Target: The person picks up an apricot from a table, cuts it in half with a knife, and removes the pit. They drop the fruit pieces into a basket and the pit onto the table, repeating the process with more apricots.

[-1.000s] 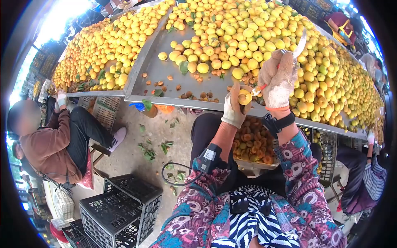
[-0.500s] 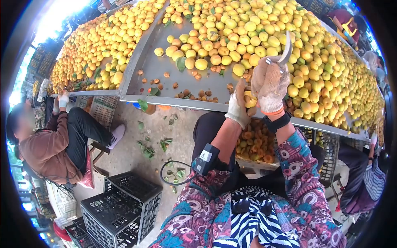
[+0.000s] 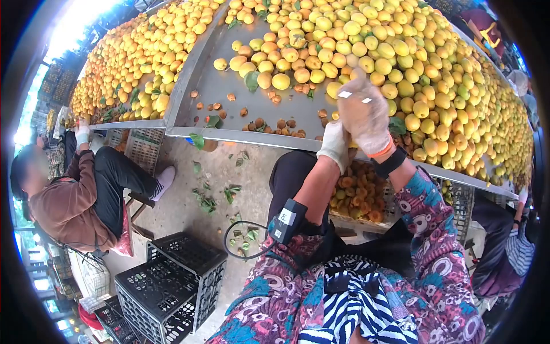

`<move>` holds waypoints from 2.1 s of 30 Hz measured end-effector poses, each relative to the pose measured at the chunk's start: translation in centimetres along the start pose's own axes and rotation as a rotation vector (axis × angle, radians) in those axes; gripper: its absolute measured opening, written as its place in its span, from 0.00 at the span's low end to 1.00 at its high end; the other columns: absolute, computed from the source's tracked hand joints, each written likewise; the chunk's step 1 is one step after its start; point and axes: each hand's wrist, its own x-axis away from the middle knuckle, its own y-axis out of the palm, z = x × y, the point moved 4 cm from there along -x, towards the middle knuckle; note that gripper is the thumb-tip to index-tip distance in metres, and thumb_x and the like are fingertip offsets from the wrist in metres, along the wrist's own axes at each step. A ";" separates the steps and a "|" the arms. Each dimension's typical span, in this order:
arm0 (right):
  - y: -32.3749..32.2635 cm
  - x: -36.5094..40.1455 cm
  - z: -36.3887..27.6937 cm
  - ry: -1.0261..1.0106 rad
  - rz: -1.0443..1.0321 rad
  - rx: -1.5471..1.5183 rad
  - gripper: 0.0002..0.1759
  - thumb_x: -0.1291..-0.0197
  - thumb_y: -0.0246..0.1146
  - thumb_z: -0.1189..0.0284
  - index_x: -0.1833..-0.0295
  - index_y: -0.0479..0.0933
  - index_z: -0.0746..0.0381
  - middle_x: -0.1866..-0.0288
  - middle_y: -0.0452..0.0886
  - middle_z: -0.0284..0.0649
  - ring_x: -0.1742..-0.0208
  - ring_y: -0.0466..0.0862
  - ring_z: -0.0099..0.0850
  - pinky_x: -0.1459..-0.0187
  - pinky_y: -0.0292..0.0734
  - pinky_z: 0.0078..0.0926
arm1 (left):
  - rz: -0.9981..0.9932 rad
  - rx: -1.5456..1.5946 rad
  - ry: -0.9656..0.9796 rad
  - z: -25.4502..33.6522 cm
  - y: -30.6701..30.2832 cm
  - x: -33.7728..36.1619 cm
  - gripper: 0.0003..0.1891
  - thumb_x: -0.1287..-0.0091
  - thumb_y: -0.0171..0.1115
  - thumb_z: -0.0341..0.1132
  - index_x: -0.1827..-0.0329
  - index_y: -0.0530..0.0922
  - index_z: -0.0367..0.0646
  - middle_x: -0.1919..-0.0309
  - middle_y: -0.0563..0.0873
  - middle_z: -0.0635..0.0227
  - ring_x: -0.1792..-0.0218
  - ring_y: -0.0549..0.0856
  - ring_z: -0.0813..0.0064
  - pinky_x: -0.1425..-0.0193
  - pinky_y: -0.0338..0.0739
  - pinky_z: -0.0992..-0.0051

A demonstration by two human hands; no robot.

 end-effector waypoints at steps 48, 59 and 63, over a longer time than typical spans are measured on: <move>-1.8 -6.0 7.4 0.439 -0.070 -1.143 0.20 0.30 0.48 0.48 0.63 0.75 0.49 0.90 0.44 0.21 0.94 0.42 0.19 0.90 0.35 0.21 | -0.104 -0.810 0.577 3.0 0.1 -2.7 0.15 0.30 0.49 0.46 0.59 0.73 0.42 0.75 0.79 0.65 0.78 0.80 0.73 0.78 0.75 0.74; -1.9 -6.3 7.0 0.416 0.073 -1.028 0.20 0.31 0.50 0.46 0.66 0.73 0.49 0.88 0.50 0.20 0.91 0.48 0.18 0.89 0.39 0.18 | -0.079 0.101 -0.152 1.7 0.1 -3.5 0.20 0.30 0.45 0.54 0.64 0.74 0.46 0.80 0.78 0.64 0.83 0.75 0.69 0.83 0.70 0.71; -1.4 -6.8 7.3 0.423 0.049 -1.077 0.20 0.32 0.50 0.47 0.64 0.74 0.50 0.88 0.50 0.20 0.91 0.48 0.18 0.89 0.40 0.18 | -0.058 0.055 0.001 0.4 -1.8 -5.9 0.21 0.30 0.45 0.54 0.67 0.75 0.46 0.83 0.77 0.65 0.85 0.75 0.71 0.85 0.68 0.73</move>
